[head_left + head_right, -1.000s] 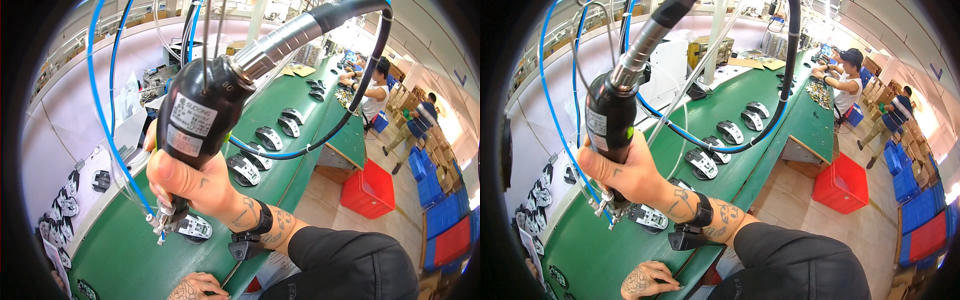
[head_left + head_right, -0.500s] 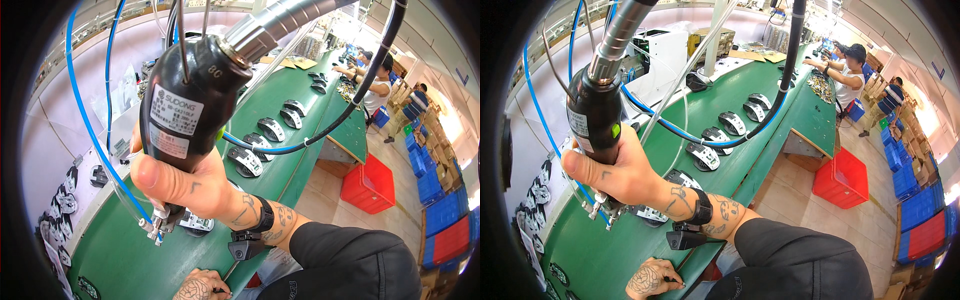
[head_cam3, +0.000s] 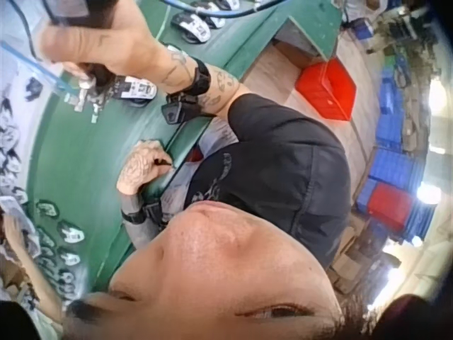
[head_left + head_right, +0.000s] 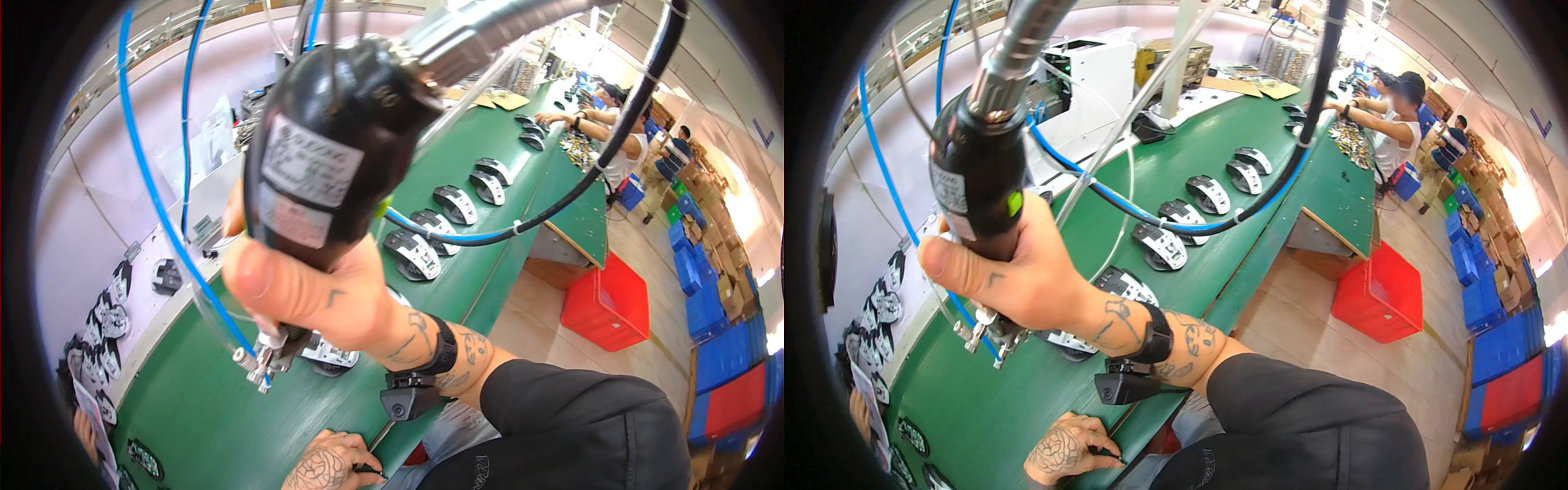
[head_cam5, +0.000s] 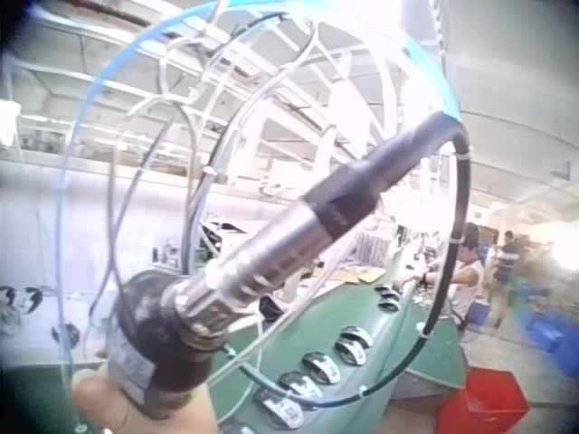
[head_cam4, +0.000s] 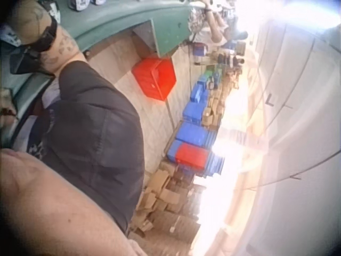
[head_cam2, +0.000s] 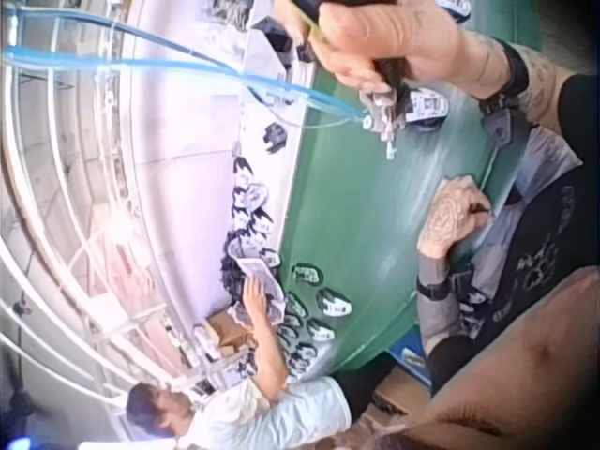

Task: Screw the bottom cover onto computer mice using a power screwdriver.

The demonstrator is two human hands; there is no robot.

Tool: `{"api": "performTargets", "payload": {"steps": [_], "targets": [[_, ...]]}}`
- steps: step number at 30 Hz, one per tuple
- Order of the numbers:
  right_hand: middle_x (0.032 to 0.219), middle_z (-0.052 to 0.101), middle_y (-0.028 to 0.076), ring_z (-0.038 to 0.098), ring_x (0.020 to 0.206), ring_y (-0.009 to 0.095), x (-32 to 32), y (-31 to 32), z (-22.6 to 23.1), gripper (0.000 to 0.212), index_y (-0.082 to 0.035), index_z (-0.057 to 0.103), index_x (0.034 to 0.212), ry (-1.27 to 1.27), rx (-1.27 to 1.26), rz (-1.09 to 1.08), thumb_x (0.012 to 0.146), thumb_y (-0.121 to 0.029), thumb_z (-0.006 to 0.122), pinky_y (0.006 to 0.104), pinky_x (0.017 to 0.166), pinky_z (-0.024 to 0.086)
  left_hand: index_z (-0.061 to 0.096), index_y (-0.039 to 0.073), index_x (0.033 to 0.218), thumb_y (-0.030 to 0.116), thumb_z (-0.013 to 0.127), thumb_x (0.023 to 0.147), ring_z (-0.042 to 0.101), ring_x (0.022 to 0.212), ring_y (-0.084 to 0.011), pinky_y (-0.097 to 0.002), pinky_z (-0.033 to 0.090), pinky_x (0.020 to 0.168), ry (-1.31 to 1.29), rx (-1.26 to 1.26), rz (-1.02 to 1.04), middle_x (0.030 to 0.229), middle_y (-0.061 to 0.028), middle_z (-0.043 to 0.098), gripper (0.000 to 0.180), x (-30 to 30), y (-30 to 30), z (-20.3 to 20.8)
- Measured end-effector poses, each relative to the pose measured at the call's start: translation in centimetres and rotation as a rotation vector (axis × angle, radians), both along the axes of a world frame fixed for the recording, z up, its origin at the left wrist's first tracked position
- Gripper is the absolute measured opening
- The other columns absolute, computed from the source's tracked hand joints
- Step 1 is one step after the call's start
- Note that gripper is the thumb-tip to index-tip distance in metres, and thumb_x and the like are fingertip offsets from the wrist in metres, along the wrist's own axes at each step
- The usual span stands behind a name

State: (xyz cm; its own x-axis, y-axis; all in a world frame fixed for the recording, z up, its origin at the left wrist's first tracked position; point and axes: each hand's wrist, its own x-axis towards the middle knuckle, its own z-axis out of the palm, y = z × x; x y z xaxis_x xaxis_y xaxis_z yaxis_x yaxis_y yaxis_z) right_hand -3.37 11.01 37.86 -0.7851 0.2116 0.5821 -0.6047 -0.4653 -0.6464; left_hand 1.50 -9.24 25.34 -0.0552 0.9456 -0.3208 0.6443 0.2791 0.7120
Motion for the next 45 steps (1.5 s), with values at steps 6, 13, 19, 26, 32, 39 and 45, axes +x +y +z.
{"api": "performTargets", "payload": {"steps": [6,13,19,26,32,39,45], "targets": [[0.069,0.046,0.007,0.045,0.056,0.017,-0.7,-1.0,-1.0,0.056,0.001,0.037,0.12,-0.01,0.227,0.042,0.097,-0.05,0.039,0.0308,0.056,0.041,0.071,0.013,0.091,0.043,0.074,0.075,0.059,0.077,-0.0231,-0.0363,0.043,0.069,-0.049,0.186,0.149,0.077,-0.0054,0.058,0.034,-0.9,-2.1,-0.3],[0.068,0.046,0.001,0.043,0.054,0.01,-1.0,0.4,-1.3,0.05,-0.001,0.036,0.118,0.025,0.265,0.168,0.097,-0.046,0.044,0.0212,0.056,0.034,0.066,0.009,0.097,0.036,0.071,0.078,0.06,0.086,-0.0313,-0.0404,0.049,0.077,0.583,0.274,0.903,0.091,-0.0128,0.059,0.034,-5.6,-7.8,0.3],[0.068,0.047,0.002,0.047,0.056,0.01,-0.3,-0.1,-0.9,0.058,-0.001,0.037,0.118,-0.023,0.332,0.067,0.094,-0.053,0.048,0.0224,0.055,0.041,0.063,0.009,0.11,0.041,0.074,0.073,0.054,0.108,-0.0378,-0.0451,0.045,0.092,1.262,-0.28,1.511,0.121,-0.0203,0.054,0.05,-5.3,-23.1,0.2],[0.064,0.046,0.001,0.045,0.051,0.009,-0.3,-0.5,-0.4,0.058,-0.003,0.039,0.112,-0.035,0.363,-0.005,0.091,-0.055,0.053,0.0198,0.054,0.037,0.046,0.012,0.136,0.044,0.069,0.077,0.051,0.112,-0.0413,-0.0451,0.041,0.098,0.804,-0.358,1.822,0.124,-0.0284,0.048,0.071,-3.9,-31.5,-2.6],[0.064,0.046,0.001,0.046,0.051,0.009,0.0,-0.5,-0.3,0.058,-0.003,0.039,0.111,-0.015,0.361,-0.036,0.09,-0.054,0.054,0.0205,0.05,0.038,0.052,0.013,0.133,0.049,0.066,0.077,0.052,0.111,-0.0397,-0.0417,0.042,0.097,0.912,-0.215,1.922,0.12,-0.0279,0.049,0.068,-10.7,-28.9,-0.5],[0.063,0.046,0.002,0.046,0.05,0.01,0.3,-1.3,0.0,0.06,-0.002,0.038,0.111,-0.029,0.345,-0.068,0.089,-0.054,0.056,0.0218,0.048,0.041,0.055,0.012,0.129,0.051,0.063,0.076,0.05,0.117,-0.0394,-0.0428,0.041,0.1,0.964,-0.543,1.873,0.133,-0.0241,0.045,0.067,-15.6,-28.5,-3.3],[0.062,0.046,0.003,0.046,0.049,0.01,0.1,-1.1,-0.1,0.062,-0.002,0.038,0.113,-0.026,0.358,-0.101,0.088,-0.055,0.057,0.0223,0.048,0.041,0.057,0.005,0.126,0.041,0.065,0.076,0.05,0.121,-0.0341,-0.0402,0.04,0.102,0.805,-0.247,1.85,0.131,-0.0216,0.052,0.062,-15.8,-30.3,-2.5]]}}
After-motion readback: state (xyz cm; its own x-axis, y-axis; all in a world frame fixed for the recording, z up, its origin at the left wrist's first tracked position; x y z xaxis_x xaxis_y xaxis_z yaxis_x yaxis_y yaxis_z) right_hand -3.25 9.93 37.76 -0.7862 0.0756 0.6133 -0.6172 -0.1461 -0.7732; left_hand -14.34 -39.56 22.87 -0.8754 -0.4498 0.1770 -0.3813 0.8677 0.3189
